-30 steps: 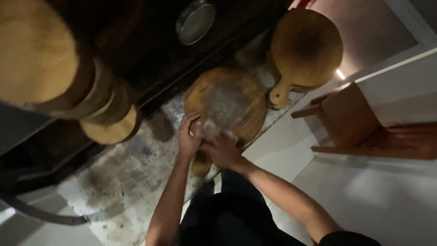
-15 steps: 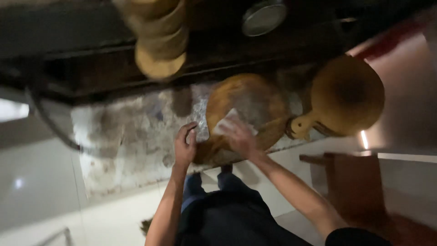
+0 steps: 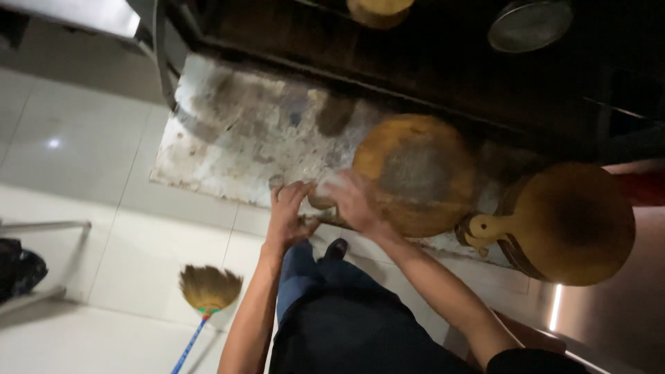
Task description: Clean and stack wooden pizza peels or cutting boards in a kitchen.
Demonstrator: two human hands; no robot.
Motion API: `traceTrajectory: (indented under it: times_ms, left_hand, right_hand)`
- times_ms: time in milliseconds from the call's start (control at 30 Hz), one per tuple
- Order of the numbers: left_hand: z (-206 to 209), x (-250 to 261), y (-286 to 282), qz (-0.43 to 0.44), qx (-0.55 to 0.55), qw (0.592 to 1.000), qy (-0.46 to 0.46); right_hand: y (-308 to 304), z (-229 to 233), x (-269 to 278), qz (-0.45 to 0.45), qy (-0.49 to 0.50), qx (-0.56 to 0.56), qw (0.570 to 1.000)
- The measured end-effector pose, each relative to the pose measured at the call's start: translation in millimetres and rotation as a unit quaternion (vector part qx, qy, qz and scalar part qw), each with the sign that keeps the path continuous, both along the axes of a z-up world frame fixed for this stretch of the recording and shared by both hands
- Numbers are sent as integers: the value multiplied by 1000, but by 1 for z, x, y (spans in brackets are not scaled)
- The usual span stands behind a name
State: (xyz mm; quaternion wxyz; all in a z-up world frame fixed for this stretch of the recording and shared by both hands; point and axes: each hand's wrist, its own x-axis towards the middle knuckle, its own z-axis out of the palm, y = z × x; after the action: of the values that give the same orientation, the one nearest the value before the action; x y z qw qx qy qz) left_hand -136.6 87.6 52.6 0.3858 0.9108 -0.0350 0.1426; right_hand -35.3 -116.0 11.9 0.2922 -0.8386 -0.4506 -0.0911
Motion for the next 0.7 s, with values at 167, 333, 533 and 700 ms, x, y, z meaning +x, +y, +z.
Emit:
traceTrajectory:
  times_ms: [167, 333, 533, 700]
  left_hand:
    - [-53, -6, -7, 73, -5, 997, -30]
    - [-75, -6, -7, 73, 40, 997, -3]
    - [-57, -8, -12, 87, 24, 996, 5]
    - [-38, -10, -19, 89, -4, 996, 0]
  right_hand:
    - [25, 30, -15, -9, 13, -6, 1000]
    - [13, 26, -31, 54, 5, -20, 998]
    - [-22, 25, -8, 6, -2, -64, 998]
    - [23, 18, -22, -50, -33, -26, 998]
